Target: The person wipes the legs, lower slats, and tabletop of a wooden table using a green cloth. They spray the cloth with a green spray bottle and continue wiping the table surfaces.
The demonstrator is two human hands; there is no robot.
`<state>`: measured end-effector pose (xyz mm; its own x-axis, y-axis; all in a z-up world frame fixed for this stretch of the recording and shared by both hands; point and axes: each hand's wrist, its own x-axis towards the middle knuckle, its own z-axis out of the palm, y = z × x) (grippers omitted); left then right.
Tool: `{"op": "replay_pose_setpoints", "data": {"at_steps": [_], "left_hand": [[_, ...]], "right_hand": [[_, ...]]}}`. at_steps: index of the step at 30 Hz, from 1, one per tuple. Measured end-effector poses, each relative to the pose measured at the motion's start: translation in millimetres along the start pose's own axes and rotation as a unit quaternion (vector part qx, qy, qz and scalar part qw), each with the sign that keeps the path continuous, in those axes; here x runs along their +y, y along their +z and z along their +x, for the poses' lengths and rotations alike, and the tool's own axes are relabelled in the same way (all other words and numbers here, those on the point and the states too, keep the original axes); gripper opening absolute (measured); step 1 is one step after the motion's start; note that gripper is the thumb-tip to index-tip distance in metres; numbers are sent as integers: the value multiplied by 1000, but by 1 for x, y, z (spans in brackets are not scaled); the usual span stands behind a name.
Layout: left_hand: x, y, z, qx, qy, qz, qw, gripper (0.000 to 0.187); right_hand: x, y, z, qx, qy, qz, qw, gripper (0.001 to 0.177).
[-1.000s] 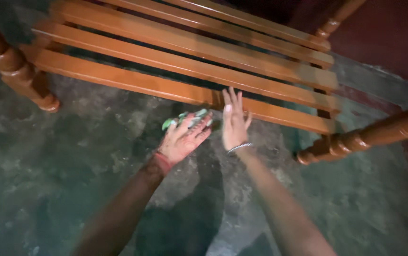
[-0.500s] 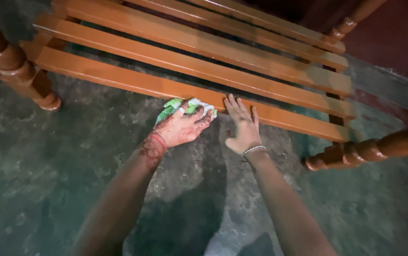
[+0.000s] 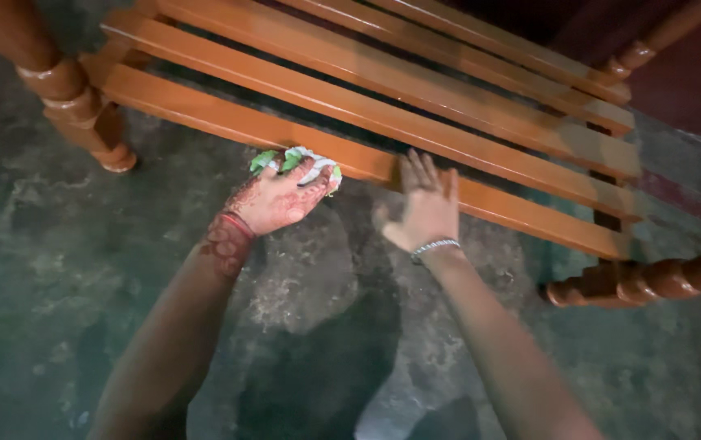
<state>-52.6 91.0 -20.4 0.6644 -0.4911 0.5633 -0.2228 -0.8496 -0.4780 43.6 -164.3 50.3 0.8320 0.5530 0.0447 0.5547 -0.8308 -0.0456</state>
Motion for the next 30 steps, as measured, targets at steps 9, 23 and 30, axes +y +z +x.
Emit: {"op": "replay_pose_setpoints", "data": {"at_steps": [9, 23, 30], "left_hand": [[-26, 16, -32, 7, -8, -65, 998, 47], [-84, -9, -101, -122, -168, -108, 972, 55], [-82, 2, -114, -94, -278, -238, 926, 45]], "right_hand": [[-75, -5, 28, -127, -144, -4, 981, 133], [-82, 1, 27, -102, -129, -2, 986, 132], [-82, 0, 27, -112, -124, -6, 986, 132]]}}
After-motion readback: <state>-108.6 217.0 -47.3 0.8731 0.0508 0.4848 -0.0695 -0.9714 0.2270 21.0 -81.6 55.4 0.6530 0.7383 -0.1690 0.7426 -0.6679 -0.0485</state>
